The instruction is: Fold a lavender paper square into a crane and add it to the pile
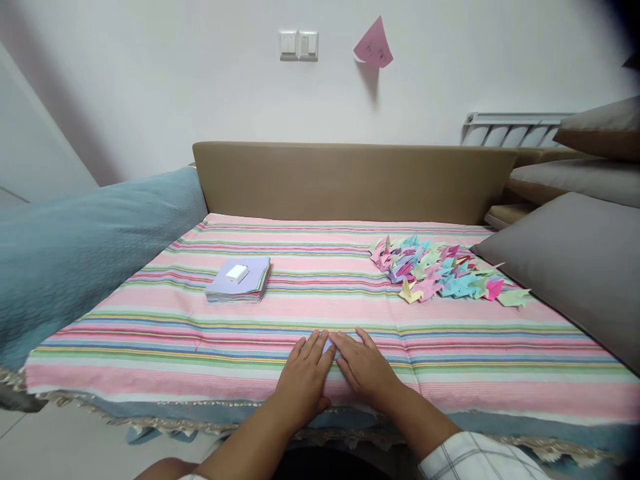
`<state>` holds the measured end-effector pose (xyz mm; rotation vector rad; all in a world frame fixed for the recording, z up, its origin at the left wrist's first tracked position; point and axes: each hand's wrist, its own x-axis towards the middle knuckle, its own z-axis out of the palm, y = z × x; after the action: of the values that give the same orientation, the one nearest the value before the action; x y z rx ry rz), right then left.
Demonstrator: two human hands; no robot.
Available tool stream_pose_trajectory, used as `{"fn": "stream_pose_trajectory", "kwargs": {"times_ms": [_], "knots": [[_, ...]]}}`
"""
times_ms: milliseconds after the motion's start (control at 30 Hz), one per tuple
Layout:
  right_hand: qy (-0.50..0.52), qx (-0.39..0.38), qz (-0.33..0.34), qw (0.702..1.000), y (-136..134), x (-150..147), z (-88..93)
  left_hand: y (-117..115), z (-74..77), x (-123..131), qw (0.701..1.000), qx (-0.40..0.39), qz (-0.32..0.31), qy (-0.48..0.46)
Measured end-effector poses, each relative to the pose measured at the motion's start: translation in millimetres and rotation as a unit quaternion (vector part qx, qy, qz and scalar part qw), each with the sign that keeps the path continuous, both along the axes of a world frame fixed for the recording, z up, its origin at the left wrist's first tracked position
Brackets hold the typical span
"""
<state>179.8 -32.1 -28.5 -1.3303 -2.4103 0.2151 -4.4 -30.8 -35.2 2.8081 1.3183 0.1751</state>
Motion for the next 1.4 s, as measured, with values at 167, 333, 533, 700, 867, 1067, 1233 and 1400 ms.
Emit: {"fn": "stream_pose_trajectory", "kwargs": {"times_ms": [167, 333, 533, 700, 867, 1067, 1233, 1400], "knots": [[-0.001, -0.034, 0.010, 0.999, -5, 4, 5.8, -1, -0.1, 0, 1.000, 0.013, -0.008, 0.013], [-0.009, -0.048, 0.025, 0.998, -6, 12, 11.3, -2, 1.4, -2, 0.999, 0.027, -0.023, 0.012], [-0.043, -0.031, 0.042, 0.998, -4, 18, 13.1, -2, 3.5, -1, 0.999, 0.027, -0.025, 0.023], [-0.058, -0.005, 0.012, 0.998, -2, 19, 15.1, -2, 5.8, -1, 0.999, 0.020, -0.018, 0.031], [-0.054, 0.014, -0.033, 0.998, 1, 24, 16.6, -3, 6.9, 0, 0.999, 0.019, -0.015, 0.024], [-0.058, 0.038, -0.088, 0.994, 7, 34, 18.1, -3, 7.5, 1, 1.000, 0.013, -0.014, 0.022], [-0.021, 0.114, -0.065, 0.991, 5, 25, 15.1, -3, 6.5, 1, 1.000, 0.014, -0.013, 0.016], [-0.061, 0.045, 0.074, 0.994, 1, 8, 6.2, -2, 9.2, 1, 1.000, -0.018, 0.004, 0.005]]}}
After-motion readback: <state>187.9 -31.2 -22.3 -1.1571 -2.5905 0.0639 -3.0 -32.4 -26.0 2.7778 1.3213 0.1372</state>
